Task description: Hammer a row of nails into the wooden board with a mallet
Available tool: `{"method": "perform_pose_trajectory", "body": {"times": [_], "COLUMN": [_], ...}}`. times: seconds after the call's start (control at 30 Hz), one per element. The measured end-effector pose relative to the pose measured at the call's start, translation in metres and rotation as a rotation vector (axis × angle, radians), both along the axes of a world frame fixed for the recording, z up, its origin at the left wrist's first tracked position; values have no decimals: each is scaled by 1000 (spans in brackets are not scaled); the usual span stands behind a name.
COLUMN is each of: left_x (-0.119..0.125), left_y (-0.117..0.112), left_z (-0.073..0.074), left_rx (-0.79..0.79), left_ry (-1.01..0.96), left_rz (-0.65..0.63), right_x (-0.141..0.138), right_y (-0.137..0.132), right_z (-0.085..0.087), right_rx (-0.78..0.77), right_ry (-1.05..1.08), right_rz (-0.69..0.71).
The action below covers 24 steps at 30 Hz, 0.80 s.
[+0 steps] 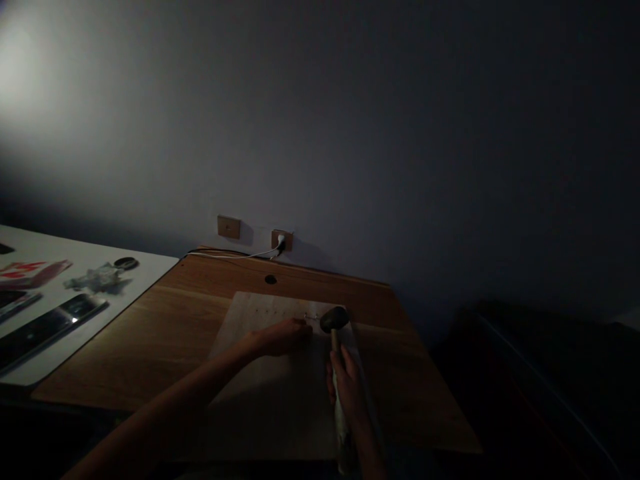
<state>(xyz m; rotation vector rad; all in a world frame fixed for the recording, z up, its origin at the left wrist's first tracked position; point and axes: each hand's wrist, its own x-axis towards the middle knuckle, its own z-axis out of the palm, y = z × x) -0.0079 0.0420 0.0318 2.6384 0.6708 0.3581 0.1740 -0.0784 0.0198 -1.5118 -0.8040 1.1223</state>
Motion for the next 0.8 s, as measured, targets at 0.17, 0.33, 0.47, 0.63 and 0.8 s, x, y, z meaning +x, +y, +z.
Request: {"method": "perform_pose_trajectory", "body": {"times": [0.17,0.33,0.47,0.63,0.8], "left_x": [-12,-18,-17,-18,-19], "left_y": [12,34,40,41,43], "left_z": [-5,-18,-23,-26,-36], "left_rx": [-158,-157,-168,-131,-70], "left_ry": [-202,-395,-433,-404,-378], "left_rz": [276,496,500,475,445], "right_x": [-2,-11,-20,-26,-25], "right_y": [2,8,12,15,16], "right_z": [0,3,5,9,6], "right_rx": [20,36,45,16,18], "right_ry": [-8,-48,-45,-49,-48], "right_rz": [34,69,64,72,77]}}
